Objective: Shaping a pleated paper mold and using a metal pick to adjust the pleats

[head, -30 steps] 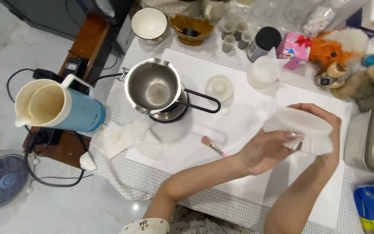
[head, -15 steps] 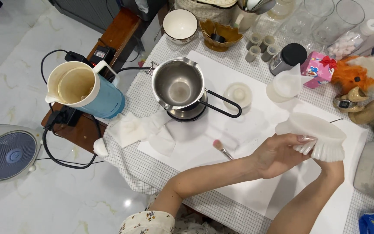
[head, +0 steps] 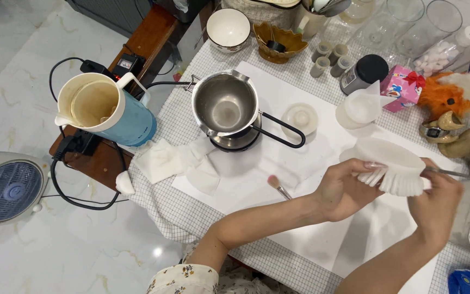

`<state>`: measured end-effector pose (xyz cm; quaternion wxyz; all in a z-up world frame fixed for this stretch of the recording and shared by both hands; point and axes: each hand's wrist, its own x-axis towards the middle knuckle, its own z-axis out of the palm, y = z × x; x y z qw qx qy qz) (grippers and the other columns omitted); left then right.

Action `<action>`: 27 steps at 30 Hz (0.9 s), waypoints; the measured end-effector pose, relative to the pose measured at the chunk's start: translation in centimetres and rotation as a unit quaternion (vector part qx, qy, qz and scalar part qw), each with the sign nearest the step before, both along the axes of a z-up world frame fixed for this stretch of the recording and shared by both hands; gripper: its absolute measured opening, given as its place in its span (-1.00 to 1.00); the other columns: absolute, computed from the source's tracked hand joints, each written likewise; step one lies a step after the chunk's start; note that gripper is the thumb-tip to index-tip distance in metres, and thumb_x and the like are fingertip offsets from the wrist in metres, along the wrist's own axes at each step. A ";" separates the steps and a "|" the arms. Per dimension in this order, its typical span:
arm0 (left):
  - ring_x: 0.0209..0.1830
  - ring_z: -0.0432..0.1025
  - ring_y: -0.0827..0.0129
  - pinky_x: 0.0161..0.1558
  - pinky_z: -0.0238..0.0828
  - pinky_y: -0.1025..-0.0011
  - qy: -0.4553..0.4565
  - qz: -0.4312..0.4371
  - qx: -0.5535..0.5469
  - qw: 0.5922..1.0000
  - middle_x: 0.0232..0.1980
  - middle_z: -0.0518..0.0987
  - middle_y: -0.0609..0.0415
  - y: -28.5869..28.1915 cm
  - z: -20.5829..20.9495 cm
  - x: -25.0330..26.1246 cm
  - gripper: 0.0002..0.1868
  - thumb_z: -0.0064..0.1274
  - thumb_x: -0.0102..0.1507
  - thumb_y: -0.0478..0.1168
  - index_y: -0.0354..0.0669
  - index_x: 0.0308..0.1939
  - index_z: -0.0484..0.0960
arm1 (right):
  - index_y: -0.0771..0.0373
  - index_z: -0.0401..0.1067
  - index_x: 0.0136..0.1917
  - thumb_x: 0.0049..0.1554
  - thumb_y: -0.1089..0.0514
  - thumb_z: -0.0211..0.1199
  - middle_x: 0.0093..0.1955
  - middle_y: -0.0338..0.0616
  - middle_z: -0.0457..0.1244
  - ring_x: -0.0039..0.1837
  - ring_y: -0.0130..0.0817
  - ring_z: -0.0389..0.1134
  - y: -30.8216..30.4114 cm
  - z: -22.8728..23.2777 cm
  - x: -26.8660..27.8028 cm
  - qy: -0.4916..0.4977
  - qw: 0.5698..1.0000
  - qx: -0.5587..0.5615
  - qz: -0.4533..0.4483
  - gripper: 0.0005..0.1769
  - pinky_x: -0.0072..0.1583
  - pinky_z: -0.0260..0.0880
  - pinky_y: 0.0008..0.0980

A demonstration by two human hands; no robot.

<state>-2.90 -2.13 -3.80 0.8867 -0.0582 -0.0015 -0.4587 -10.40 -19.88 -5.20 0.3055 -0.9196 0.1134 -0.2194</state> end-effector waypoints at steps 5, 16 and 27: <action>0.06 0.37 0.24 0.13 0.30 0.25 0.025 0.000 -0.024 0.999 0.01 0.53 -0.02 0.1 -0.4 0.4 -0.68 -0.03 0.18 -0.31 -0.29 0.02 0.47 | 0.81 0.19 0.17 0.54 0.52 -0.09 0.08 0.56 0.19 0.16 0.36 0.32 7.0 5.8 -3.1 -0.207 0.978 -0.014 0.029 -0.85 0.27 0.42 0.11; 0.08 0.35 0.24 0.19 0.26 0.29 -0.033 0.004 -0.039 0.999 0.08 0.49 -0.05 0.4 0.1 0.3 -0.59 0.00 0.24 -0.33 -0.36 0.16 0.37 | 0.52 0.09 -0.01 0.46 -0.01 -0.18 -0.15 0.47 0.19 -0.06 0.20 0.34 11.2 6.4 -4.1 -0.350 0.936 -0.005 -0.041 -0.54 -0.03 0.35 -0.14; 0.20 0.36 0.30 0.22 0.24 0.38 -0.204 0.076 -0.031 0.976 0.14 0.53 0.01 -0.4 -2.6 0.7 -0.56 0.02 0.23 -0.37 -0.32 0.21 0.44 | 0.32 0.04 -0.15 0.28 -0.35 -0.34 -0.29 0.03 -0.04 -0.19 -0.18 0.04 -1.0 -2.9 -8.2 -0.348 0.922 0.123 -0.119 -0.36 -0.02 0.12 -0.25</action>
